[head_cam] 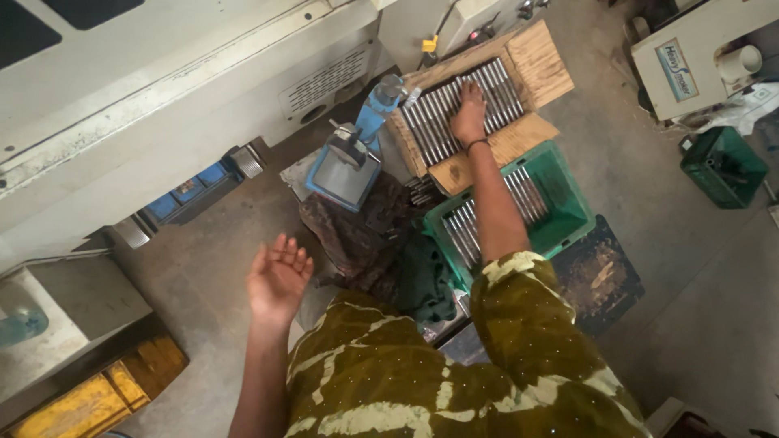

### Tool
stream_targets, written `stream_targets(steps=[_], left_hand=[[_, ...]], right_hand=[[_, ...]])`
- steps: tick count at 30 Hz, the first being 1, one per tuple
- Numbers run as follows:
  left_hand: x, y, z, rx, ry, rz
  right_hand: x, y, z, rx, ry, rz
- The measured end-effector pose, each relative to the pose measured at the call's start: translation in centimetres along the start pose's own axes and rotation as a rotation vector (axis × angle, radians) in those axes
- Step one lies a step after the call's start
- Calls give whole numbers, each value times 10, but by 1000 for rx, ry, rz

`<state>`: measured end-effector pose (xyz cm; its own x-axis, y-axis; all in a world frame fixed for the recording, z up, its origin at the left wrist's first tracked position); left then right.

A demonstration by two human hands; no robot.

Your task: The person opens a machine door, removes a metal rod, and measures it with a dial indicator. They then wipe the rod with a cloth and place it in a crate. This process is repeated with several other metal rods.

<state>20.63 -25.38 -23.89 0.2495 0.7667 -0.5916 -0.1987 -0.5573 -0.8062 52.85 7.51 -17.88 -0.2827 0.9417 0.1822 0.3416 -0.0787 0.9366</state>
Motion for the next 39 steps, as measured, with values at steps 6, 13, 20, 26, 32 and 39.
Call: stream_targets(steps=[6, 13, 20, 26, 32, 39], left_hand=[[6, -4, 1, -14, 49, -13], [4, 0, 10, -64, 18, -60], [6, -1, 18, -64, 26, -65], [2, 0, 20, -67, 33, -56], [2, 2, 18, -55, 23, -39], [-6, 6, 26, -51, -11, -58]], right_hand=[[-4, -10, -9, -226, -266, 57], [-4, -10, -7, -123, -303, 64], [-2, -10, -12, 11, -247, 202], [-3, -19, -15, 27, -415, 165], [0, -15, -11, 60, -394, 104], [23, 6, -28, -220, 53, 52]])
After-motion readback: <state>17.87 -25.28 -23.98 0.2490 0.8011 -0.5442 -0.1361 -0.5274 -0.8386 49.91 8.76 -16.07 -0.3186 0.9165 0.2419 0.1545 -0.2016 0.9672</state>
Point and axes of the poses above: each hand's wrist, its own x-axis towards the middle knuckle, its own y-axis out of the back of the hand, z = x × y, the point moved 3 cm from there along x, towards the middle knuckle, and after that the axes turned 13 degrees about y, right-handed, at the moved point
